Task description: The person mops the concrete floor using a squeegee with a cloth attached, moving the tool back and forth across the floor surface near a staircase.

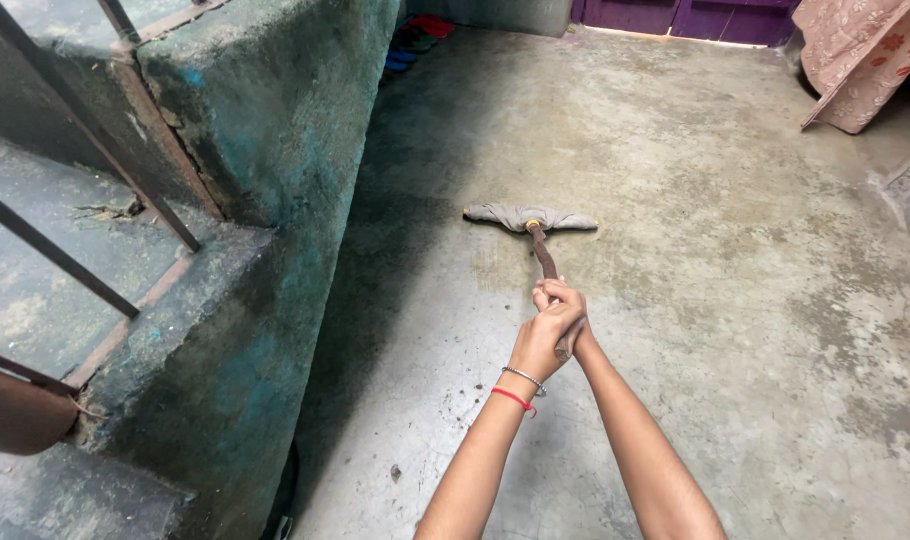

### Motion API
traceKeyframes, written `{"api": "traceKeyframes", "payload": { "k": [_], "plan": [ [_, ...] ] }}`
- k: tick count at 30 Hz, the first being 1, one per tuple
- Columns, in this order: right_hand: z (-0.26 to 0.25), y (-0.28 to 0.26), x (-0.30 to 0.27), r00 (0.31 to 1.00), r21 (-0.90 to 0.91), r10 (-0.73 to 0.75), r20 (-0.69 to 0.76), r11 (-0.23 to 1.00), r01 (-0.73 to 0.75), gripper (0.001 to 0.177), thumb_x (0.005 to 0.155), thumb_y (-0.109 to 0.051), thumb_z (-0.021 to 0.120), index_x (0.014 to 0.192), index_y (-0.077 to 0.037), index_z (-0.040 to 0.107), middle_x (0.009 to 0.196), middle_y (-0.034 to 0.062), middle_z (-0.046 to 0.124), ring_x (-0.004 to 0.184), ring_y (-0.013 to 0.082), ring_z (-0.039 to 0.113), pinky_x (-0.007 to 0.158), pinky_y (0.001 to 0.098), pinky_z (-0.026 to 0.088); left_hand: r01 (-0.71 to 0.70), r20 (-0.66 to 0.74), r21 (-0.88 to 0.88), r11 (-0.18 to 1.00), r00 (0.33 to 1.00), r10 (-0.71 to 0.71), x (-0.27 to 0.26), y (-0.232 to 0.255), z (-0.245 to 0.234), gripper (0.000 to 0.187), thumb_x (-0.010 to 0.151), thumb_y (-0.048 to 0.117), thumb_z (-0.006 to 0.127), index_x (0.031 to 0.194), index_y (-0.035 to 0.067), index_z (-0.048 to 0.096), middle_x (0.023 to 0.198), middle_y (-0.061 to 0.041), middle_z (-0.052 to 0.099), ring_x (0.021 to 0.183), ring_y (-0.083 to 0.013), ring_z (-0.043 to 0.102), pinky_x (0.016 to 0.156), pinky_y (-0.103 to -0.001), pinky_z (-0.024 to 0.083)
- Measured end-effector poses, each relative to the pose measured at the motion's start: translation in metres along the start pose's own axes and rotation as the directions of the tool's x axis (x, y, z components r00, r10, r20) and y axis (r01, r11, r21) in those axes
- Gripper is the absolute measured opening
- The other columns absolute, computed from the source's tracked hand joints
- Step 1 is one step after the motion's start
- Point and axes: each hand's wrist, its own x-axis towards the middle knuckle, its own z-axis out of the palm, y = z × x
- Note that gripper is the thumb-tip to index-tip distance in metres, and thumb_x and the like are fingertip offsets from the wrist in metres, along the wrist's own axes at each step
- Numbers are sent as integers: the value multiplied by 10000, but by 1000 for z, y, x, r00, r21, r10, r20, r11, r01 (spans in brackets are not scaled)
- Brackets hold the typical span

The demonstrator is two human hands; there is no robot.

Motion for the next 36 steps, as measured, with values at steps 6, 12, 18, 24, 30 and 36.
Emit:
{"api": "traceKeyframes", "payload": {
  "k": [6,12,18,24,30,36],
  "plan": [
    [-17,-81,-23,996,82,87,-9,993,-86,320,843,-44,703,683,24,434,643,136,424,641,259,432,646,388,414,18,39,10,1000,999,-18,-31,47,-30,140,913,66,630,1053,81,630,957,-184,658,858,-428,660,682,-479,550],
    [-24,-164,-42,997,138,78,-24,988,-74,380,810,-42,721,638,18,386,594,111,339,584,220,359,558,377,336,28,78,-12,1000,997,-27,-55,122,-93,139,894,27,622,1029,59,624,904,-163,638,829,-401,660,687,-458,548],
    [-37,-244,-59,992,222,118,-34,969,-107,441,794,-1,734,588,0,344,543,75,321,543,195,320,508,363,281,104,147,-15,994,984,-101,-71,196,-148,56,910,33,629,957,40,598,866,-154,632,821,-372,675,673,-447,542],
    [-31,-279,-59,986,259,-5,-169,965,49,413,787,49,683,604,-12,319,542,64,305,509,179,294,501,353,260,97,157,-50,994,984,-88,-80,202,-162,167,793,36,665,941,20,589,856,-176,635,882,-398,679,696,-467,543],
    [-6,-257,-55,976,236,-84,-202,963,131,407,806,58,652,614,-12,299,550,70,297,505,188,278,507,353,246,94,58,-82,992,994,-89,-86,174,-158,102,924,33,649,1021,25,614,902,-176,645,927,-394,678,820,-454,563],
    [37,-197,-40,984,178,-65,-165,979,95,394,838,24,655,610,-6,335,547,81,334,515,195,325,507,371,281,98,-80,-111,989,991,-108,-74,126,-145,103,981,57,632,1078,22,641,928,-167,677,882,-364,699,862,-415,564]
  ]
}}
